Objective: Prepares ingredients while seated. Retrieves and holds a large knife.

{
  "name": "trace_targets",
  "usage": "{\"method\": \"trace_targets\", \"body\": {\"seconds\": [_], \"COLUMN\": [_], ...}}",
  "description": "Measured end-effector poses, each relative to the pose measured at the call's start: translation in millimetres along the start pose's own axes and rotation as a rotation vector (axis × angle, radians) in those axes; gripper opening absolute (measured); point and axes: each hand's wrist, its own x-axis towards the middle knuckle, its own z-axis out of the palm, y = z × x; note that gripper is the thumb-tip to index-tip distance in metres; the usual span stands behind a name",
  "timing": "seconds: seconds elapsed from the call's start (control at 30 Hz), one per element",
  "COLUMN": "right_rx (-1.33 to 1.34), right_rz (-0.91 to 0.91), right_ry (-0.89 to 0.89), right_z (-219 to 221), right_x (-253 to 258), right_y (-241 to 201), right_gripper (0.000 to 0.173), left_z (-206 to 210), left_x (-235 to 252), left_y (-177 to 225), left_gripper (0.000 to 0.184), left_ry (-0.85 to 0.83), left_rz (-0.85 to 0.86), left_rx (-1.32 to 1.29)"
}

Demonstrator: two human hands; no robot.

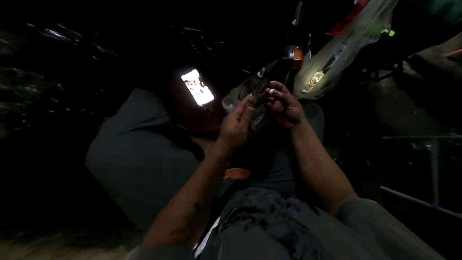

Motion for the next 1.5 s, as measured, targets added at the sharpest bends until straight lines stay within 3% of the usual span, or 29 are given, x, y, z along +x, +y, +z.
{"method": "trace_targets", "body": {"seconds": [0.17, 0.3, 0.43, 0.83, 1.3, 1.5], "right_rx": [-0.192, -0.171, -0.078, -0.136, -0.104, -0.184], "right_rz": [-0.06, -0.06, -0.054, -0.029, 0.003, 0.083], "right_ry": [0.143, 0.149, 0.11, 0.077, 0.208, 0.194], "right_z": [9, 4, 3, -3, 3, 8], "right_x": [-6, -10, -4, 0, -2, 2], "right_y": [11, 13, 16, 20, 17, 11], "right_gripper": [0.022, 0.022, 0.02, 0.016, 0.012, 0.018], "left_z": [-5, -11, -14, -16, -19, -27], "left_x": [-1, 0, 3, 11, 17, 24], "left_y": [10, 16, 8, -4, -4, -12], "left_gripper": [0.063, 0.063, 0.061, 0.059, 0.051, 0.044], "left_ry": [0.002, -0.077, -0.095, -0.089, -0.104, -0.062], "left_rz": [0.231, 0.192, 0.186, 0.213, 0.182, 0.093], "left_rx": [0.455, 0.583, 0.563, 0.545, 0.567, 0.153]}}
